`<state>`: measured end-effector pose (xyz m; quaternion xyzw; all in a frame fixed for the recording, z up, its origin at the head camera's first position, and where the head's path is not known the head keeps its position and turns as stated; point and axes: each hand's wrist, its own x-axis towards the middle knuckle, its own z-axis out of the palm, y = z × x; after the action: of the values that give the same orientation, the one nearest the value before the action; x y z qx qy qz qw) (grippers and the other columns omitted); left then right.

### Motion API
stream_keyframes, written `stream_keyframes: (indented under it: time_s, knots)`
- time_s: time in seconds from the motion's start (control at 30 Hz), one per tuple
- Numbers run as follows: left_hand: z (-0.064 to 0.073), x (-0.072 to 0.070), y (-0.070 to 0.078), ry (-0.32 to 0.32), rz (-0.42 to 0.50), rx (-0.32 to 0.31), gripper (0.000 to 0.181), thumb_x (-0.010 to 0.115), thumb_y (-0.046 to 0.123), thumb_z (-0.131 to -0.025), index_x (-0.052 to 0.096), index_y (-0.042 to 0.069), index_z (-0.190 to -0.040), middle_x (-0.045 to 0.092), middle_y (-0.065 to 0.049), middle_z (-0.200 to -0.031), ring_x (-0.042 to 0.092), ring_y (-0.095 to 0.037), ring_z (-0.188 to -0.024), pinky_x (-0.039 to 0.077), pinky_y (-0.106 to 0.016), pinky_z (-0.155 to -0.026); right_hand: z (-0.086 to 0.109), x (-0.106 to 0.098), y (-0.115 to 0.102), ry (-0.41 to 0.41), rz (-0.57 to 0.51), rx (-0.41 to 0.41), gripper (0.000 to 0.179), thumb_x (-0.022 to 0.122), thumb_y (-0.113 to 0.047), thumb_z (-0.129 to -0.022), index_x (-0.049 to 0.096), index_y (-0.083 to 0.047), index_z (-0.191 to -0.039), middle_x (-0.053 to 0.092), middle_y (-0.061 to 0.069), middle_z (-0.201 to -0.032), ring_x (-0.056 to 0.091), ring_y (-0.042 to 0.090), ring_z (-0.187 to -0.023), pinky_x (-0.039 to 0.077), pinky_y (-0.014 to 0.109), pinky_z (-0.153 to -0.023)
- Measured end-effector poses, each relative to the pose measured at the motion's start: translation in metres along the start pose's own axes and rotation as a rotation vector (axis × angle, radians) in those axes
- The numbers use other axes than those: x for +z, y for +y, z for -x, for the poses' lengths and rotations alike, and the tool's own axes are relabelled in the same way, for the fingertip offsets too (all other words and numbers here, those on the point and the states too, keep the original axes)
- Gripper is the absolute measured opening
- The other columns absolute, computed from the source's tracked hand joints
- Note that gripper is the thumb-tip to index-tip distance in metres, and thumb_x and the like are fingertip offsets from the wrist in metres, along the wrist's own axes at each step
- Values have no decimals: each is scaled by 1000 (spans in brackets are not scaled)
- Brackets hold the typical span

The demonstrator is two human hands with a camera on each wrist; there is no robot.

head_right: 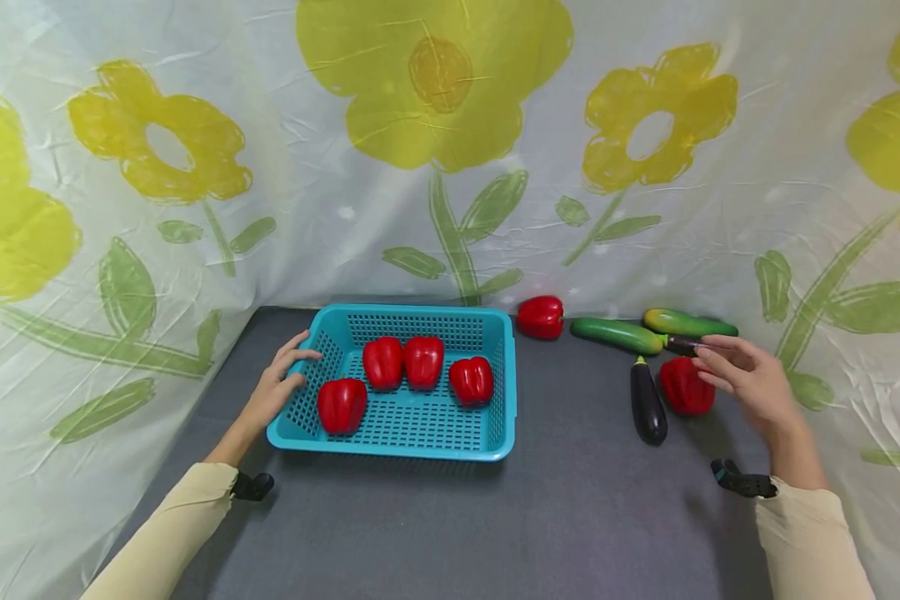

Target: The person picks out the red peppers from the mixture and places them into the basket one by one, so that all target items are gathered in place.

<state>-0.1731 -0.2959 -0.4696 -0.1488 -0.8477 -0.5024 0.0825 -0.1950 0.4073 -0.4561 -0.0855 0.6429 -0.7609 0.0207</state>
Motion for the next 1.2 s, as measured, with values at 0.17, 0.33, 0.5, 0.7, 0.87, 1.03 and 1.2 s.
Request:
stream_keyframes:
  time_s: [0.17,0.33,0.5,0.7,0.87,1.03,1.2]
  knots:
    - [0,-1,-1,-3,-2,2,37,43,-14,-91,59,-16,-124,25,-25,-161,23,-48,-141,37,-33,-86,-5,-12,5,52,-96,8,32,50,12,-100,69,-4,-120,73,7,-109,72,20,-96,56,30,-81]
    - [-1,-1,-1,1,0,-3,37,43,-13,-91,59,-16,-124,25,-25,-160,23,-49,-142,36,-38,-87,-9,-22,11,78,-175,-1,31,50,13,-99,69,-3,-118,72,7,-109,72,20,-96,56,31,-81]
    - [-1,-1,0,-2,-4,-8,37,43,-12,-92,59,-16,-125,25,-25,-161,22,-49,-142,36,-40,-88,-11,-30,20,88,-213,1,35,49,16,-98,69,-3,-120,72,7,-110,72,19,-98,56,31,-82]
    - [0,-1,1,1,-2,-18,37,43,-12,-91,59,-15,-125,25,-24,-161,24,-48,-141,37,-38,-86,-8,-37,32,110,-45,42,41,56,11,-97,65,-13,-129,69,-5,-116,67,5,-103,51,20,-84]
    - [-1,-1,1,3,-4,-16,37,43,-12,-91,59,-15,-124,25,-25,-160,23,-48,-141,37,-38,-86,-4,-40,42,109,184,103,52,62,0,-99,50,-15,-146,57,-10,-128,57,-5,-110,45,12,-85]
    - [-1,-1,0,4,-3,-10,37,44,-13,-91,60,-15,-124,26,-25,-160,23,-48,-142,35,-38,-88,-3,-38,52,78,457,165,63,64,-15,-101,38,-21,-157,43,4,-145,44,1,-120,41,12,-84]
    - [-1,-1,-2,4,-1,-5,37,44,-13,-91,60,-15,-124,26,-24,-160,24,-47,-141,37,-34,-85,-6,-34,63,83,528,169,59,67,-16,-99,46,-29,-152,48,-6,-131,49,1,-110,48,16,-79]
